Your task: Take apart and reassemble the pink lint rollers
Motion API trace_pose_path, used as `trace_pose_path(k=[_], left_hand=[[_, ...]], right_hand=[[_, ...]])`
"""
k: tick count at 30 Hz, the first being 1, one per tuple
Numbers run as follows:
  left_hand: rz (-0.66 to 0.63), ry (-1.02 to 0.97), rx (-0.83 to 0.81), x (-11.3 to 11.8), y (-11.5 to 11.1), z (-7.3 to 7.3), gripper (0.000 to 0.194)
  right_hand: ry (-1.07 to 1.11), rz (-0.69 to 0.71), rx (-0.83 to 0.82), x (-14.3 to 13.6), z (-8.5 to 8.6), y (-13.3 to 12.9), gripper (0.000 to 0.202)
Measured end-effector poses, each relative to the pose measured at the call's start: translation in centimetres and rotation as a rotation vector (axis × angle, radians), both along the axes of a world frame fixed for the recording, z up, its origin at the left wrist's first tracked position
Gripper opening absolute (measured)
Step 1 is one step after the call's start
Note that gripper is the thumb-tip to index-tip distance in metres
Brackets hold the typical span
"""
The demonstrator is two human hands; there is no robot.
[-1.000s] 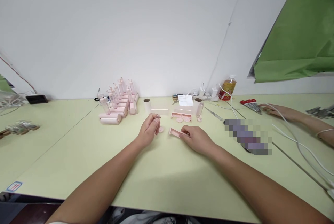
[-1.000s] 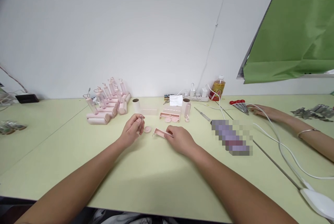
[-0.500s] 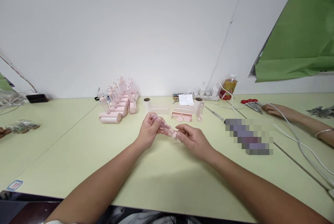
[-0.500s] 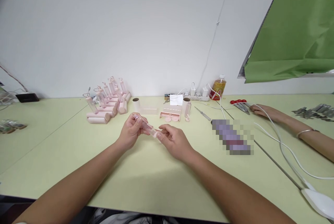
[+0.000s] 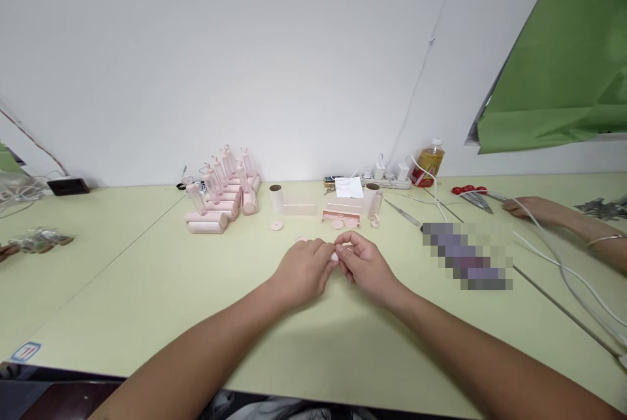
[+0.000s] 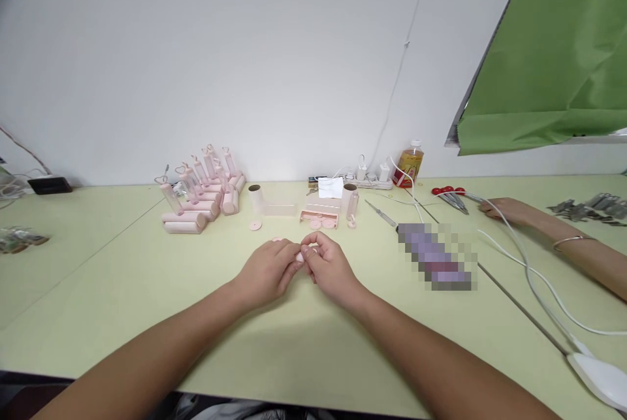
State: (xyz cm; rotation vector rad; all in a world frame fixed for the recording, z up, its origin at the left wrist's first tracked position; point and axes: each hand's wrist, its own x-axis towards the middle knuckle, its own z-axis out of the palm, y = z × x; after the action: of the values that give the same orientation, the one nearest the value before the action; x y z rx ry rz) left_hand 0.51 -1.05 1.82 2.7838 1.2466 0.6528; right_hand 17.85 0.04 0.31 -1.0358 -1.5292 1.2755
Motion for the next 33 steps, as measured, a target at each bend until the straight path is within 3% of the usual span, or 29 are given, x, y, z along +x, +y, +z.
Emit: trace_pose_path(k=[6,16,18,21,24,26,30,33], left_hand=[[0.045,-0.026,-0.149,0.7,-1.0,-0.5,0.025],[-0.222,-0.51,-0.524,0.1,-0.2,0.6,0.029],[-0.172,-0.611,-0.576,-0.2,0.2,0.6,0.029],[0.009,-0.788,-0.65,-1.2,1.6,0.2,0.03],[0.129,-0.934,-0.657,-2.7,3.3,-0.3,0.032],[0.226,-0.867,-0.583,-3.8,4.3,-0.5,0.037],[0.402,-0.428,-0.392,-5.5,5.4,-0.8,0.035],[0.489,-0.164,-0.369,-6.3,5.6,-1.0,0.039]], right_hand=[[0.078,0.107,0.068,0.0,-0.5,-0.5,0.022],[-0.037,0.08,0.317,0.9,-0.3,-0.6,0.02],[-0.045,0.003,0.34,1.2,0.0,-0.3,0.02],[-0.056,-0.193,0.33,1.8,0.7,0.5,0.024],[-0.188,-0.358,0.356,2.7,1.1,2.0,0.023],[-0.351,-0.408,0.356,3.4,0.9,3.1,0.016],[-0.606,-0.385,0.307,4.4,-0.1,4.8,0.01],[-0.722,-0.35,0.3,4.6,-0.8,5.4,0.009]])
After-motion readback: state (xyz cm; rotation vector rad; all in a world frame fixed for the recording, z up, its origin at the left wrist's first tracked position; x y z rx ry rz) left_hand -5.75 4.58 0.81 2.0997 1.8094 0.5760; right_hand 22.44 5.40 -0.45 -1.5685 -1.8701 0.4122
